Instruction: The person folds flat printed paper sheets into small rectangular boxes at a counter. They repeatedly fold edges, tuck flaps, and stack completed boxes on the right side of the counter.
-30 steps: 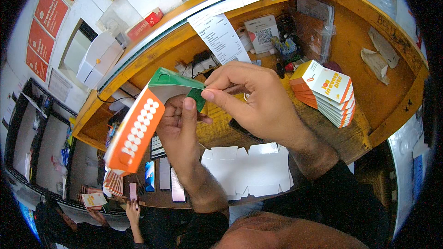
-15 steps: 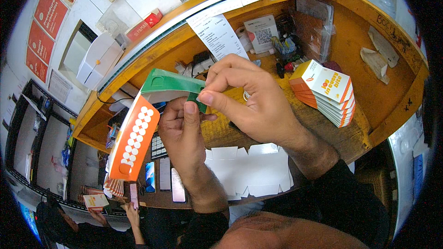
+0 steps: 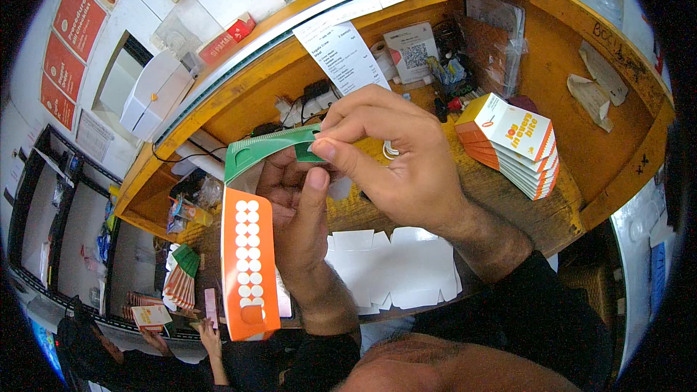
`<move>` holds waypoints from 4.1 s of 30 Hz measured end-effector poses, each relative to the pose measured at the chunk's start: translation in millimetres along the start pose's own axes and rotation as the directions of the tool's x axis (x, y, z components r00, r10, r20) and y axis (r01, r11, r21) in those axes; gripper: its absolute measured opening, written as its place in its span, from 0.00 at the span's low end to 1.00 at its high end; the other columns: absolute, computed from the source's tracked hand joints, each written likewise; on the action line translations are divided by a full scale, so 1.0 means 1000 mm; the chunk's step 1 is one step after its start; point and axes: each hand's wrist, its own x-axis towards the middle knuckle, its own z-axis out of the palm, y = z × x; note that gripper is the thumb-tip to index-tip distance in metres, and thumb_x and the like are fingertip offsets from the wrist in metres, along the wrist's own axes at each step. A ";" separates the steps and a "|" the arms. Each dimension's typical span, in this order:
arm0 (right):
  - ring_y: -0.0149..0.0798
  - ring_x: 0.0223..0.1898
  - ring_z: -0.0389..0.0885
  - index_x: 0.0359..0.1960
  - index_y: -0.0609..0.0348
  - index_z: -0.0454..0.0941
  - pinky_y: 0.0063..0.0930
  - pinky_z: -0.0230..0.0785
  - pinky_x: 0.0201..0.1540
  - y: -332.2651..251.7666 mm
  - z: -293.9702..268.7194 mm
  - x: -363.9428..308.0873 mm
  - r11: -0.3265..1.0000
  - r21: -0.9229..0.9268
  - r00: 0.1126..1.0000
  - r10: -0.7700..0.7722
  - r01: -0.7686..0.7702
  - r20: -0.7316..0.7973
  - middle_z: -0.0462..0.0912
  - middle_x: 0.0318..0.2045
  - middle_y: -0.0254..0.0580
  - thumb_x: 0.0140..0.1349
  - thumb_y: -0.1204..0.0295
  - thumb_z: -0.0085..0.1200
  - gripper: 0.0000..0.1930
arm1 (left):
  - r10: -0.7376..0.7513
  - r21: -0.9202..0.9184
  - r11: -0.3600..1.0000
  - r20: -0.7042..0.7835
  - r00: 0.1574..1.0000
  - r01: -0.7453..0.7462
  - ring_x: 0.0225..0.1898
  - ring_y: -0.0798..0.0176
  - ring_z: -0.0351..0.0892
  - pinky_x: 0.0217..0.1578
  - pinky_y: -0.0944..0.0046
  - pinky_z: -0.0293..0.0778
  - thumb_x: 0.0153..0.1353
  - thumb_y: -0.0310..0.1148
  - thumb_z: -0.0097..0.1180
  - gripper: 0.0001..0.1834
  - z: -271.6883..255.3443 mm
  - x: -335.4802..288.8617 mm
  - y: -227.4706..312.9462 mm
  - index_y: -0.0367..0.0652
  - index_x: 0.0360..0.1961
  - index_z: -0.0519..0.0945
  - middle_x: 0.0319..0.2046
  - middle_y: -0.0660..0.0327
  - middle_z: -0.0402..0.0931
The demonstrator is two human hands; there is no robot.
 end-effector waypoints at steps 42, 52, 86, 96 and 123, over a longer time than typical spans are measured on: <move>0.57 0.66 0.82 0.61 0.55 0.83 0.49 0.78 0.66 0.001 -0.008 0.003 0.934 -0.254 0.954 -0.194 0.250 0.226 0.82 0.64 0.52 0.57 0.72 0.75 0.28 | 0.015 -0.710 0.704 0.052 0.999 0.026 0.62 0.47 0.85 0.72 0.39 0.77 0.76 0.41 0.54 0.26 -0.036 0.005 0.028 0.31 0.65 0.78 0.60 0.46 0.84; 0.49 0.44 0.95 0.54 0.62 0.87 0.39 0.88 0.45 0.003 0.000 -0.005 0.858 -0.393 0.943 -0.283 0.329 0.174 0.93 0.47 0.49 0.63 0.77 0.68 0.17 | 0.075 -0.238 0.966 -0.123 0.990 -0.102 0.76 0.40 0.70 0.78 0.36 0.62 0.70 0.68 0.60 0.57 -0.003 0.000 0.026 0.33 0.82 0.56 0.77 0.40 0.67; 0.39 0.44 0.89 0.44 0.63 0.90 0.33 0.79 0.49 0.013 -0.002 0.004 0.996 0.062 0.996 -0.066 0.062 0.056 0.90 0.41 0.45 0.68 0.76 0.71 0.06 | 0.243 0.361 0.923 -0.271 0.932 -0.135 0.34 0.66 0.90 0.36 0.66 0.88 0.68 0.22 0.73 0.10 0.004 0.007 0.014 0.32 0.46 0.85 0.39 0.49 0.92; 0.37 0.43 0.87 0.42 0.64 0.88 0.32 0.79 0.48 0.012 0.002 0.002 1.000 0.014 0.998 -0.027 0.026 0.049 0.87 0.40 0.44 0.71 0.76 0.68 0.04 | 0.153 0.297 0.951 -0.196 0.969 -0.090 0.36 0.66 0.92 0.35 0.65 0.89 0.66 0.20 0.74 0.11 -0.006 0.008 0.011 0.31 0.46 0.85 0.39 0.49 0.92; 0.45 0.37 0.87 0.39 0.65 0.87 0.35 0.77 0.41 -0.009 -0.017 -0.001 0.979 -0.205 0.989 0.021 0.010 0.145 0.85 0.35 0.46 0.66 0.79 0.68 0.03 | 0.035 0.244 0.970 -0.099 0.994 -0.010 0.43 0.61 0.93 0.42 0.60 0.93 0.68 0.19 0.71 0.19 0.005 0.007 0.013 0.28 0.57 0.79 0.46 0.44 0.91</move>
